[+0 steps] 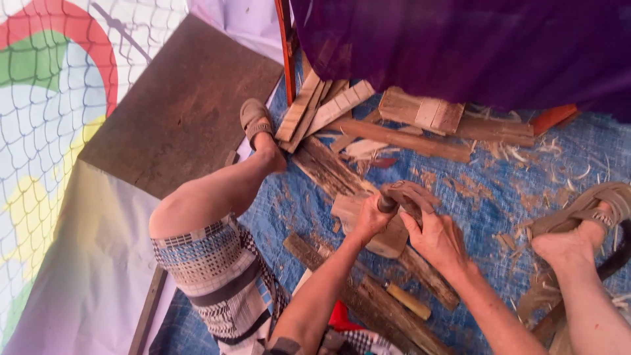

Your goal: Carving a wooden instrument body using a hammer and a small carving tool.

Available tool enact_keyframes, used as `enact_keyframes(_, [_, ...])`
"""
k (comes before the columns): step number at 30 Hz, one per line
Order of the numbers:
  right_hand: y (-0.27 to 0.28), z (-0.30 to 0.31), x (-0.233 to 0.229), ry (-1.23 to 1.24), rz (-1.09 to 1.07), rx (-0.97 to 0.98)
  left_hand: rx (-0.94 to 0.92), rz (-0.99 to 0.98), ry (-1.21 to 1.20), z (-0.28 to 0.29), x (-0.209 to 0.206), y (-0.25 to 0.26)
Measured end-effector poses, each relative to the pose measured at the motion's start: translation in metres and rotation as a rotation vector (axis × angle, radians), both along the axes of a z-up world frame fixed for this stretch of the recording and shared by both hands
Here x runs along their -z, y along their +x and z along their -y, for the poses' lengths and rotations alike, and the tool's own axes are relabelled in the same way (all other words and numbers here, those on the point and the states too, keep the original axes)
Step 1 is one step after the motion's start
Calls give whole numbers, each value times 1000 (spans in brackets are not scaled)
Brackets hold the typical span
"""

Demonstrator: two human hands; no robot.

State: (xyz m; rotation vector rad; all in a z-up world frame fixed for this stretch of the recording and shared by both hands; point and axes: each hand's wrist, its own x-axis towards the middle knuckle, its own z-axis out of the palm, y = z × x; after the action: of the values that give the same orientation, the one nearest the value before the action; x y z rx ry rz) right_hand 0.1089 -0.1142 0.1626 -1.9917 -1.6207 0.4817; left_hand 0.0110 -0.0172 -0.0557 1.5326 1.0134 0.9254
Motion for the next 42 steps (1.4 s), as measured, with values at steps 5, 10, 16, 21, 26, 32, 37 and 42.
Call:
enact_keyframes(5, [-5,5,-48,179,-95,104,-16,-27,28,-7,1,-2])
enact_keyframes(10, [5,8,-35,731,-107,-47,104,112,59,-10,0,-8])
enact_keyframes(16, [-2,-7,15,-85,56,63,50,152,-67,-4,12,-10])
enact_keyframes(21, [0,21,-82,543,-138,47,117,89,-9,-2,-33,-17])
enact_keyframes(26, [-7,-3,-5,410,16,-37,83,94,-15,2,-19,-16])
enact_keyframes(32, [2,21,-45,242,23,84,94,98,0,4,-35,-19])
enact_keyframes(37, [5,25,-5,480,30,128,113,87,-34,-4,-29,-10])
enact_keyframes(42, [-8,21,17,-93,-128,294,33,-11,-52,11,-11,-8])
